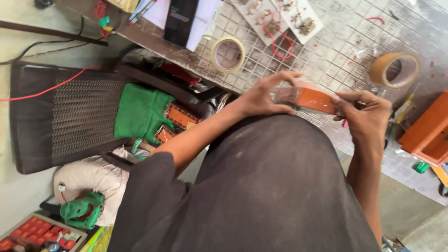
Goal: The person assembles an orange electrical box by inserting a white socket plate, securing it with screws, and wrapping the unit in plastic and tape. They use a screwdriver, scissors, and tape to complete the assembly.
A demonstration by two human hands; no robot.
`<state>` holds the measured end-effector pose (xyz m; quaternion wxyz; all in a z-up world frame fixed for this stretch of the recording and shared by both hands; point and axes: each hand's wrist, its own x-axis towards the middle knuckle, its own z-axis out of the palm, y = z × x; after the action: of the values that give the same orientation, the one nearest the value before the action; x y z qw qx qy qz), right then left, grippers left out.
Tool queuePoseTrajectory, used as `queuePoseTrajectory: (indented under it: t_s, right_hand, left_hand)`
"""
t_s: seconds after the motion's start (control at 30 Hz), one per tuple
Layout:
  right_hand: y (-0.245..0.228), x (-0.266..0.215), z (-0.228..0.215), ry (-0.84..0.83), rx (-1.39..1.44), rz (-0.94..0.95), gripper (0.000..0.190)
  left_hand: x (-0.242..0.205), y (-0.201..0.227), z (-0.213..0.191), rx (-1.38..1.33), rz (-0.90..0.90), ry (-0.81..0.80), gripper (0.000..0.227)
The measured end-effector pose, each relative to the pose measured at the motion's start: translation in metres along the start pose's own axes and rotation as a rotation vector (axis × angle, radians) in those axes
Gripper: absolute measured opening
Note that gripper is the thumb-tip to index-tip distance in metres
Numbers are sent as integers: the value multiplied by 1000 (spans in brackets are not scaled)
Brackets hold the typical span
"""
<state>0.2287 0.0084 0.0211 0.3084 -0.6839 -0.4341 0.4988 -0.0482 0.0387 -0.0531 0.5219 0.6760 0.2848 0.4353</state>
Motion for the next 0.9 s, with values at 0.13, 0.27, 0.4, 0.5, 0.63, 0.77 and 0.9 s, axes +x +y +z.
queuePoseTrajectory:
  t_s: [0.13, 0.27, 0.4, 0.5, 0.63, 0.77, 0.9]
  right_hand:
    - [-19, -1, 9, 58, 1, -30, 13]
    - [-25, -6, 12, 141, -90, 49, 16]
    - [-9, 6, 28, 150, 163, 107, 16]
    - [5, 4, 34, 130, 343, 117, 23]
    - [26, -11, 34, 199, 710, -88, 47]
    - [52, -13, 46, 177, 442, -278, 56]
    - [62, -8, 69, 171, 153, -312, 42]
  left_hand:
    - [4, -28, 27, -120, -275, -58, 59]
    - [6, -32, 21, -197, -122, -58, 53]
    - [4, -26, 5, -159, -117, -62, 48]
    - [10, -28, -5, -58, 33, -77, 45]
    - [16, -32, -16, -41, 39, -35, 37]
    - [19, -39, -20, -126, -27, -22, 32]
    - [15, -38, -18, -240, -205, -83, 25]
